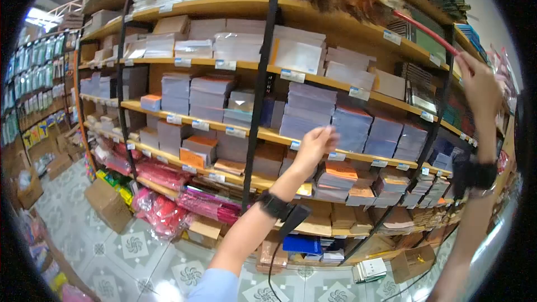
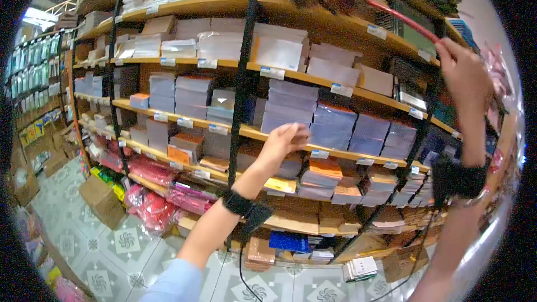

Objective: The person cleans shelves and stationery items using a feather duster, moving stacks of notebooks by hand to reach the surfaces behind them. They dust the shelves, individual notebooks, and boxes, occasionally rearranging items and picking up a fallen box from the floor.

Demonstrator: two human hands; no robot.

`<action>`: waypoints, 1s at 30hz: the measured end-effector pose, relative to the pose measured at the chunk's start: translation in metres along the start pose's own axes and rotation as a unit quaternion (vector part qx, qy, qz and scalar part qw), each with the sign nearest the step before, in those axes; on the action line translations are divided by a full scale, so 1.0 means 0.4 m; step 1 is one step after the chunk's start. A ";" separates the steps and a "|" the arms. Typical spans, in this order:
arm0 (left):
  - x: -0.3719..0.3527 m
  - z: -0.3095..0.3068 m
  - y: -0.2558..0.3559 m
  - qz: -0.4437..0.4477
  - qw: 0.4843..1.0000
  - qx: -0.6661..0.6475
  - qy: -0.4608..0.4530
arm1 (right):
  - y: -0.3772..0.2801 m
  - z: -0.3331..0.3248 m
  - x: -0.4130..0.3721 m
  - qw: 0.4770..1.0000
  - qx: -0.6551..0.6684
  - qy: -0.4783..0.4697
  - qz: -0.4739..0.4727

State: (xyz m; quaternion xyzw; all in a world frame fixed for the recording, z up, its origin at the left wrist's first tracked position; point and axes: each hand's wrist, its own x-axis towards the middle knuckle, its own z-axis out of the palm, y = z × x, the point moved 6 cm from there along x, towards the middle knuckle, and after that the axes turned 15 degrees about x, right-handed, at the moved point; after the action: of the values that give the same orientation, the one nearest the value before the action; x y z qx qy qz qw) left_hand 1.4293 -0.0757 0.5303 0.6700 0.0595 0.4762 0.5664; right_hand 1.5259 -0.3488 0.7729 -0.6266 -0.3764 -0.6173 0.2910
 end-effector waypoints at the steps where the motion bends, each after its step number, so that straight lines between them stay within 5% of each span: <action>1: -0.004 0.032 0.048 0.019 1.000 -0.014 0.003 | -0.037 -0.009 -0.059 1.000 0.002 0.016 0.021; 4: -0.033 0.106 0.113 0.061 0.995 -0.077 -0.011 | -0.084 0.081 -0.247 0.973 0.231 0.004 0.019; 7: -0.109 0.130 0.122 0.128 0.985 -0.104 -0.041 | -0.191 0.169 -0.495 0.890 0.427 -0.157 0.035; 8: -0.143 0.115 0.061 0.030 0.975 -0.215 0.057 | -0.237 0.169 -0.559 0.895 0.396 -0.206 0.003; 9: -0.227 0.071 -0.048 -0.075 0.970 -0.179 0.148 | -0.293 0.178 -0.705 0.876 0.429 -0.212 -0.065; 11: -0.319 0.025 -0.152 -0.100 0.950 -0.191 0.224 | -0.354 0.169 -0.830 0.838 0.396 -0.364 -0.094; 13: -0.414 -0.008 -0.239 -0.140 0.922 -0.206 0.295 | -0.387 0.170 -0.945 0.722 0.529 -0.444 -0.047; 15: -0.496 -0.033 -0.300 -0.174 0.892 -0.209 0.362 | -0.418 0.176 -1.058 0.626 0.502 -0.597 -0.010; 17: -0.547 -0.054 -0.323 -0.176 0.891 -0.195 0.369 | -0.449 0.174 -1.147 0.555 0.626 -0.547 0.030; 18: -0.561 -0.062 -0.323 -0.178 0.891 -0.194 0.371 | -0.469 0.174 -1.191 0.553 0.627 -0.548 0.031; 20: -0.592 -0.078 -0.316 -0.190 0.885 -0.171 0.389 | -0.492 0.143 -1.208 0.610 0.683 -0.401 0.022; 25: -0.585 -0.182 -0.273 -0.197 0.887 -0.149 0.389 | -0.599 0.148 -1.148 0.559 0.699 -0.437 0.089; 27: -0.565 -0.251 -0.220 -0.122 0.904 -0.166 0.375 | -0.662 0.156 -1.092 0.539 0.706 -0.449 0.095; 29: -0.560 -0.344 -0.177 -0.114 0.902 -0.138 0.392 | -0.751 0.168 -1.053 0.549 0.664 -0.506 0.034; 30: -0.558 -0.399 -0.164 -0.107 0.904 -0.125 0.395 | -0.798 0.172 -1.012 0.553 0.693 -0.462 0.010</action>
State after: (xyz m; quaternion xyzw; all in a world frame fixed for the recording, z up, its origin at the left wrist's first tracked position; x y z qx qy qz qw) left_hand 1.2266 -0.0788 0.3340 0.3406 0.2895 0.6421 0.6228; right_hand 1.3173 -0.1626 0.3343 -0.4338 -0.7644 0.2115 0.4275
